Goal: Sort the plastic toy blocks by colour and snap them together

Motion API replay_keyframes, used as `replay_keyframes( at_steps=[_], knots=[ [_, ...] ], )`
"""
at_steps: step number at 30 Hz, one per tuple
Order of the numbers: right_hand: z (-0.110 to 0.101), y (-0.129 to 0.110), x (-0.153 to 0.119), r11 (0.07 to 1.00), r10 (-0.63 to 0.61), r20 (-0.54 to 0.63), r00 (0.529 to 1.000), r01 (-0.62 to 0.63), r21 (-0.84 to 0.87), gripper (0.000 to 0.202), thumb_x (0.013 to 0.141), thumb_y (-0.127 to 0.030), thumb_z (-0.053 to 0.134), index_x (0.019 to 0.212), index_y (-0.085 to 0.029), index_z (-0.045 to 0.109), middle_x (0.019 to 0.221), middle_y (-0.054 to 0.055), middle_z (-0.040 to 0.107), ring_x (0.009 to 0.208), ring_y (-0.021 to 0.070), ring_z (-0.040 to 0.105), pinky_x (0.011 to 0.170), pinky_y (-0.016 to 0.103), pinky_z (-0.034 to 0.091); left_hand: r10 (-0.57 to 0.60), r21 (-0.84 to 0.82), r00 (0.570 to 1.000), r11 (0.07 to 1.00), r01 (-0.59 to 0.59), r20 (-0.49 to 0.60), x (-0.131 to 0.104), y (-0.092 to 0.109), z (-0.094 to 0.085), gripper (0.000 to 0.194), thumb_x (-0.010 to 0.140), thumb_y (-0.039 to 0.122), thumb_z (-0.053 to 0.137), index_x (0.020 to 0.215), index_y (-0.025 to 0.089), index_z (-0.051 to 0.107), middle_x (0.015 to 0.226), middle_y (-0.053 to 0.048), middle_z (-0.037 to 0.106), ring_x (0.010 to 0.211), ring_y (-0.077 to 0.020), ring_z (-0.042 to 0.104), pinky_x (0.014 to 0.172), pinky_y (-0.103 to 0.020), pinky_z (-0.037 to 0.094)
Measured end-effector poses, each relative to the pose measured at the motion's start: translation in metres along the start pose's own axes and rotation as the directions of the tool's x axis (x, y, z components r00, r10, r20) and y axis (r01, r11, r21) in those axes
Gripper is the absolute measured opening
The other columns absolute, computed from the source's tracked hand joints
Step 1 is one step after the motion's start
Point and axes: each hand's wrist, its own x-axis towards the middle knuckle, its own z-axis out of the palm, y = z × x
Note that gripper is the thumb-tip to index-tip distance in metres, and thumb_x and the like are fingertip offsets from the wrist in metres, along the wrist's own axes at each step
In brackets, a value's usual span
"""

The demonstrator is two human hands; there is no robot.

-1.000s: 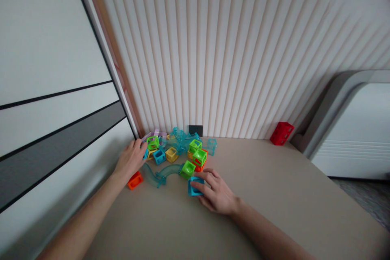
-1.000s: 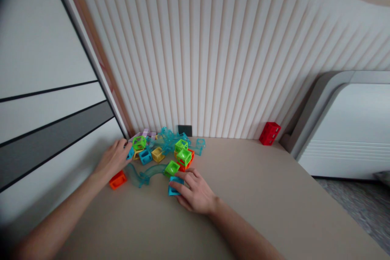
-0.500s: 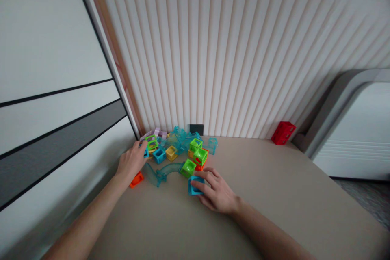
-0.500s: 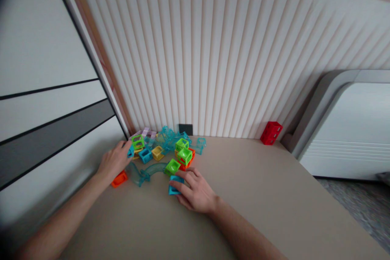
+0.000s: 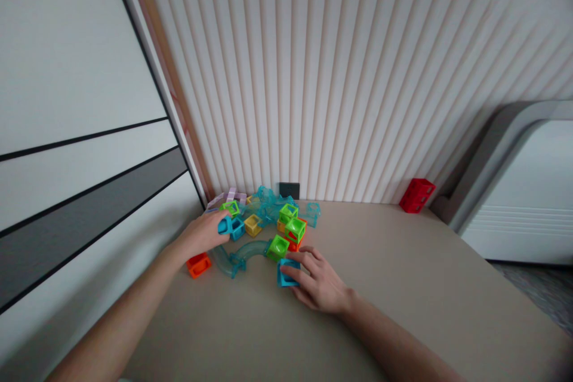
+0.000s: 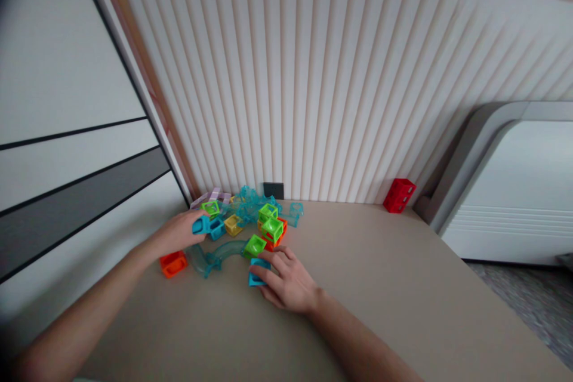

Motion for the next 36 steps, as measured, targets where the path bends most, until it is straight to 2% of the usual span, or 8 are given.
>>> replay_keyframes(
  at_steps=[3,7,11,13,16,19,28,36],
  knots=[
    [0.000,0.000,0.001,1.000,0.007,-0.002,1.000,-0.007,0.005,0.037,0.094,-0.025,0.053,0.130,-0.018,0.054,0.122,0.016,0.065,0.117,0.0247,0.058,0.098,0.043,0.050,0.101,-0.077,0.995,0.992,-0.103,-0.026,0.001,0.013,-0.005,0.030,0.075,0.029,0.067,0.104,0.022,0.066,0.101,-0.006,0.072,0.093,-0.0273,0.068,0.086,-0.036,0.050],
    [-0.001,-0.001,0.000,0.999,0.020,-0.021,1.000,-0.019,0.030,0.038,0.094,-0.024,0.054,0.131,-0.019,0.053,0.122,0.016,0.063,0.116,0.0259,0.059,0.098,0.045,0.051,0.142,-0.327,0.962,0.920,-0.215,-0.233,-0.006,0.038,-0.005,0.041,0.077,0.040,0.069,0.113,0.021,0.063,0.121,-0.009,0.066,0.113,-0.0294,0.061,0.100,-0.041,0.047],
    [0.003,-0.003,-0.004,0.961,0.242,-0.134,0.961,-0.218,0.171,0.041,0.095,-0.024,0.053,0.135,-0.021,0.049,0.124,0.017,0.059,0.114,0.0270,0.060,0.093,0.043,0.055,-0.009,-0.748,0.981,0.648,-0.140,-0.192,-0.018,0.078,0.020,0.056,0.075,0.046,0.075,0.123,0.025,0.055,0.113,-0.006,0.068,0.098,-0.0257,0.068,0.089,-0.039,0.055],
    [0.007,-0.005,-0.005,0.880,0.435,-0.234,0.869,-0.356,0.314,0.040,0.097,-0.025,0.052,0.136,-0.021,0.047,0.124,0.017,0.058,0.115,0.0269,0.060,0.093,0.042,0.056,-0.130,-0.922,0.979,0.374,-0.096,-0.155,-0.024,0.103,0.042,0.057,0.073,0.051,0.076,0.118,0.028,0.052,0.099,-0.003,0.068,0.082,-0.0228,0.070,0.071,-0.035,0.058],
    [0.012,-0.010,-0.001,0.700,0.684,-0.337,0.647,-0.455,0.550,0.038,0.100,-0.029,0.050,0.137,-0.023,0.043,0.120,0.014,0.059,0.108,0.0242,0.064,0.085,0.038,0.060,-0.184,-0.997,0.980,0.018,-0.081,-0.083,-0.036,0.138,0.079,0.051,0.077,0.057,0.073,0.115,0.029,0.053,0.087,-0.001,0.067,0.065,-0.0176,0.067,0.054,-0.028,0.052],
    [0.010,-0.014,0.003,0.553,0.806,-0.333,0.489,-0.422,0.719,0.042,0.101,-0.034,0.052,0.140,-0.027,0.039,0.115,0.011,0.061,0.095,0.0209,0.068,0.076,0.034,0.062,-0.145,-0.987,0.989,-0.157,-0.014,0.009,-0.048,0.162,0.107,0.052,0.079,0.061,0.071,0.117,0.028,0.059,0.085,-0.003,0.068,0.062,-0.0165,0.064,0.047,-0.025,0.048],
    [0.003,-0.007,-0.002,0.375,0.911,-0.256,0.323,-0.391,0.840,0.042,0.097,-0.042,0.057,0.135,-0.025,0.049,0.115,0.009,0.062,0.090,0.0195,0.069,0.077,0.034,0.061,0.060,-0.943,0.985,-0.286,0.173,0.162,-0.062,0.157,0.121,0.053,0.079,0.067,0.069,0.110,0.024,0.071,0.098,-0.011,0.073,0.076,-0.0212,0.069,0.055,-0.029,0.055],
    [-0.002,-0.020,0.008,0.031,0.984,0.024,0.175,-0.307,0.951,0.045,0.089,-0.052,0.067,0.125,-0.026,0.059,0.110,0.005,0.069,0.091,0.0203,0.068,0.070,0.028,0.058,0.214,-0.847,0.927,-0.382,0.369,0.308,-0.070,0.166,0.115,0.044,0.088,0.054,0.066,0.116,0.020,0.069,0.122,-0.013,0.070,0.092,-0.0252,0.074,0.070,-0.029,0.058]
  ],
)
